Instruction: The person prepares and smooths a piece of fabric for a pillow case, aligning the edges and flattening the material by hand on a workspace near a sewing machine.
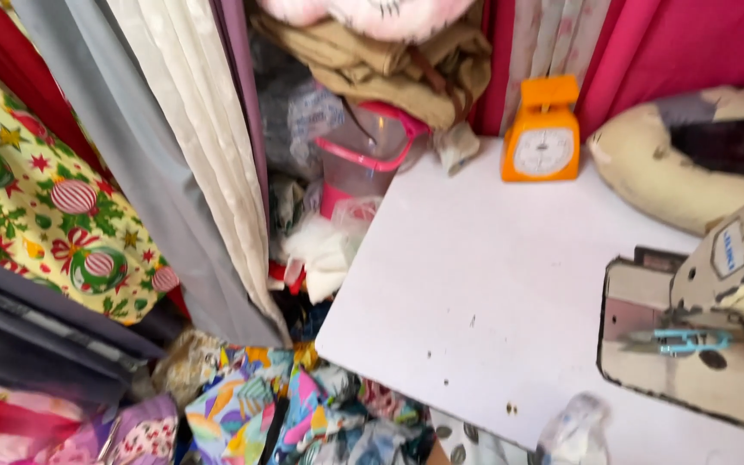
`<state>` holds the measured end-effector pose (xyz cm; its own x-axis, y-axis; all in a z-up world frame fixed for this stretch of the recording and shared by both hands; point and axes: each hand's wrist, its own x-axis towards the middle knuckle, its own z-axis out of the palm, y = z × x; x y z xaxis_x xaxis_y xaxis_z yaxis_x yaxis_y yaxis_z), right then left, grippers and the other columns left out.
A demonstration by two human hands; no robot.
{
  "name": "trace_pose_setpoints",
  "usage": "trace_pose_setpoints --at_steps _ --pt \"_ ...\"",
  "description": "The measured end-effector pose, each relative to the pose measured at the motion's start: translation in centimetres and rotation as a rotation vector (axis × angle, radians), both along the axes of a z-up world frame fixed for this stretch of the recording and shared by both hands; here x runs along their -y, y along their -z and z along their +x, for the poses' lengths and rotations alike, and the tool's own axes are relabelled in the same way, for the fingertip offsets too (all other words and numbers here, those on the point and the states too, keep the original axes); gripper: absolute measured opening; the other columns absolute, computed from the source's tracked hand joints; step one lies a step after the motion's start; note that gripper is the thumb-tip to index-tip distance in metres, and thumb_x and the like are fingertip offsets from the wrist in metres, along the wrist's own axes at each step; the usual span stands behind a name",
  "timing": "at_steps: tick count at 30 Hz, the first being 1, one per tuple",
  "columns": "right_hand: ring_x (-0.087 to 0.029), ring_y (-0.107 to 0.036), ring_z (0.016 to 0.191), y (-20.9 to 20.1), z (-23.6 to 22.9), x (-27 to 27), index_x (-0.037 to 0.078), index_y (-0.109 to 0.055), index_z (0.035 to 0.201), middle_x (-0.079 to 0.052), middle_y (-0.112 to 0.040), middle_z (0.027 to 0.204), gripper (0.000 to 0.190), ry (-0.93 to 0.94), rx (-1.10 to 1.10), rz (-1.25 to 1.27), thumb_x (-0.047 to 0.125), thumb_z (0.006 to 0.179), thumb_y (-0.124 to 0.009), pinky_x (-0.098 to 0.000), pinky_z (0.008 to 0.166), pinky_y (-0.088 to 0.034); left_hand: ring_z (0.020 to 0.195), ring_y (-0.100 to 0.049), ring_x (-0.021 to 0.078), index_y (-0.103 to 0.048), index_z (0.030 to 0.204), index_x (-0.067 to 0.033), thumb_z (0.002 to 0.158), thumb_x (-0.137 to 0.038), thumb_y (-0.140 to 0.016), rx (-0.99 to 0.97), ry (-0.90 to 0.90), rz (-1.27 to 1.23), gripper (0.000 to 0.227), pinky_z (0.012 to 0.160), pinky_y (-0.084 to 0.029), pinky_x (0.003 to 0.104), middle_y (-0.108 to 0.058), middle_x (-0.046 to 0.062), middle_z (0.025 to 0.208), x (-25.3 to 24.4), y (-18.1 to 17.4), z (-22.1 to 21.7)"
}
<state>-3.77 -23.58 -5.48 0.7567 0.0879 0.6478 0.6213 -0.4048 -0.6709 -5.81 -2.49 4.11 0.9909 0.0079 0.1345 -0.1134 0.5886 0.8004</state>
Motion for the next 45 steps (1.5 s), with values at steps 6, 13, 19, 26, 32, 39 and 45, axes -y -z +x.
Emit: trace_pose_setpoints --at_steps 6,13,19,26,32,39,45 --pt "-0.017 -0.063 0.088 -10.8 8.3 -1.2 0.012 -0.063 0.101 -0.001 -0.070 0.106 0.039 0.180 0.067 -0.195 0.037 0.081 -0.086 -0.0328 0.086 -0.047 0.092 -0.065 0.0111 -0.066 0.122 -0.0058 0.083 -0.008 -0.079 0.069 0.069 -0.001 0.042 0.086 -0.056 0.029 -0.072 0.000 0.104 -1.3 -8.9 6.9" --pt "-0.026 -0.065 0.091 -22.2 9.3 -1.3 0.004 -0.065 0.107 -0.008 -0.072 0.102 0.020 0.110 0.485 -0.328 0.017 0.100 -0.078 -0.0451 0.098 -0.041 0.120 -0.046 0.0131 -0.073 0.086 -0.0137 0.095 -0.030 -0.077 0.483 0.026 0.079 0.019 0.110 -0.037 0.029 -0.054 -0.001 0.116 -4.1 -15.1 11.6" --pt "-0.025 -0.059 0.093 -8.2 10.4 -0.4 0.012 -0.068 0.097 -0.007 -0.063 0.104 0.019 0.114 0.383 -0.752 0.028 0.089 -0.073 -0.0421 0.078 -0.047 0.080 -0.057 0.0041 -0.062 0.083 -0.0177 0.087 -0.015 -0.084 -0.161 0.070 0.221 0.022 0.077 -0.047 0.020 -0.064 -0.008 0.083 -5.6 -0.5 10.1" --pt "-0.014 -0.073 0.114 -1.9 6.5 -0.2 0.017 -0.074 0.113 0.002 -0.076 0.122 0.032 -0.247 -0.534 -0.301 0.037 0.098 -0.055 -0.0291 0.101 -0.049 0.072 -0.037 0.0101 -0.046 0.085 -0.0144 0.101 -0.042 -0.070 -0.031 0.028 0.898 0.040 0.067 -0.032 0.028 -0.038 -0.004 0.075 -5.0 5.9 4.2" --pt "-0.013 -0.069 0.085 -2.2 6.8 -2.1 0.017 -0.068 0.093 0.006 -0.071 0.093 0.018 0.009 -0.347 -0.468 0.034 0.093 -0.066 -0.0336 0.069 -0.056 0.060 -0.032 0.0056 -0.045 0.095 -0.0143 0.105 -0.037 -0.065 -0.012 0.200 0.894 0.032 0.056 -0.026 0.027 -0.036 -0.008 0.067 -4.8 7.1 4.4" --pt "-0.015 -0.060 0.065 -6.2 6.6 -3.0 0.001 -0.058 0.100 -0.008 -0.064 0.073 0.012 -0.015 -0.445 0.030 0.010 0.101 -0.066 -0.0268 0.057 -0.052 0.057 -0.036 0.0049 -0.054 0.118 -0.0102 0.087 -0.050 -0.067 0.001 0.490 0.929 0.053 0.045 -0.028 0.022 -0.042 -0.007 0.072 -5.4 4.0 6.1" --pt "-0.011 -0.050 0.076 -6.0 8.9 -1.6 0.004 -0.059 0.112 -0.003 -0.058 0.086 0.013 -0.010 -0.525 0.161 0.017 0.110 -0.056 -0.0258 0.068 -0.041 0.113 -0.062 0.0121 -0.077 0.099 -0.0130 0.084 -0.016 -0.085 -0.040 0.519 0.402 0.017 0.090 -0.051 0.020 -0.063 -0.001 0.116 -4.7 6.5 7.1"
